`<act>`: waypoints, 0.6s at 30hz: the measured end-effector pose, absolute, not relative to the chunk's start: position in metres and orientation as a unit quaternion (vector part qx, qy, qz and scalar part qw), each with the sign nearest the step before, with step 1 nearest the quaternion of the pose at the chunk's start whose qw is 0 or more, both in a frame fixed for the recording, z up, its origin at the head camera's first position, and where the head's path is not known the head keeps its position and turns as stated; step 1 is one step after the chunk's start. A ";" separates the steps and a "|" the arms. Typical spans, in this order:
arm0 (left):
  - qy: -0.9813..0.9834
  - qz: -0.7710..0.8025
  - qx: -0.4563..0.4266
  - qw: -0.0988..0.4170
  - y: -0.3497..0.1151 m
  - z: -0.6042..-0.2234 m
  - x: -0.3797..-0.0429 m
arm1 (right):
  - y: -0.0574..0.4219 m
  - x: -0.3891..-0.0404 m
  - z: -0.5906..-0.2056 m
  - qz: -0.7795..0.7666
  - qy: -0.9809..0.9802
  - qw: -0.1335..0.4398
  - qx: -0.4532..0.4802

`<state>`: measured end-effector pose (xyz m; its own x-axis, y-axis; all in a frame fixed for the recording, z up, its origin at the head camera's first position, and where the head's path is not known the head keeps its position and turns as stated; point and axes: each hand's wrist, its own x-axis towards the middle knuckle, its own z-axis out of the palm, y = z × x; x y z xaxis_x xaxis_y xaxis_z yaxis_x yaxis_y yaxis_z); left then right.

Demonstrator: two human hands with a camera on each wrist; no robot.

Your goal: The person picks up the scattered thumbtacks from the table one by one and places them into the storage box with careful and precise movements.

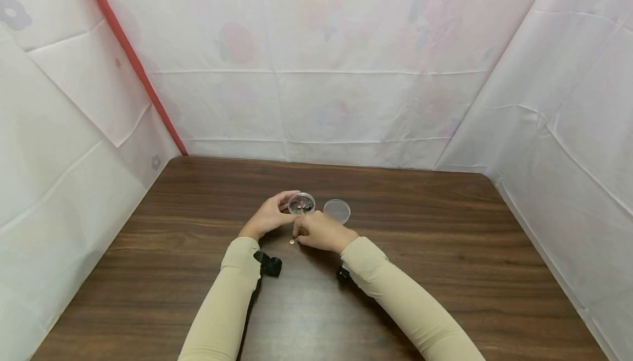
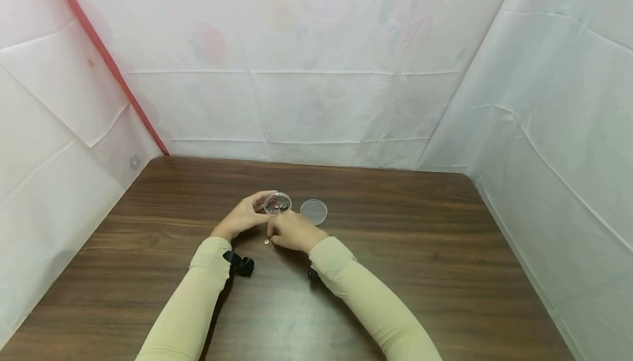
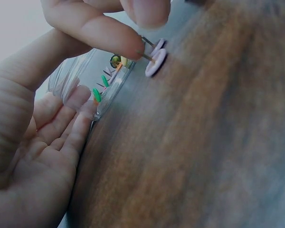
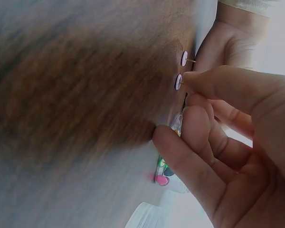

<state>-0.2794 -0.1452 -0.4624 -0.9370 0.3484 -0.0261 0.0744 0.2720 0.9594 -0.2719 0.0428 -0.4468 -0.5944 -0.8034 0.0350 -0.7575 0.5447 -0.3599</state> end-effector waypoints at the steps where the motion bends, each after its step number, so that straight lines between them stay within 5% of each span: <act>1: 0.789 0.588 0.134 0.116 -0.145 -0.461 -0.279 | 0.043 -0.272 -0.447 -0.171 0.877 0.066 -0.444; 18: 0.797 0.576 0.134 0.121 -0.145 -0.460 -0.278 | 0.046 -0.272 -0.449 -0.179 0.876 0.066 -0.444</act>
<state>-0.2783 -0.1449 -0.4596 -0.9351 0.3522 -0.0381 0.0744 0.3004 0.9509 -0.2724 0.0457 -0.4487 -0.5974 -0.8008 0.0433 -0.7534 0.5419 -0.3724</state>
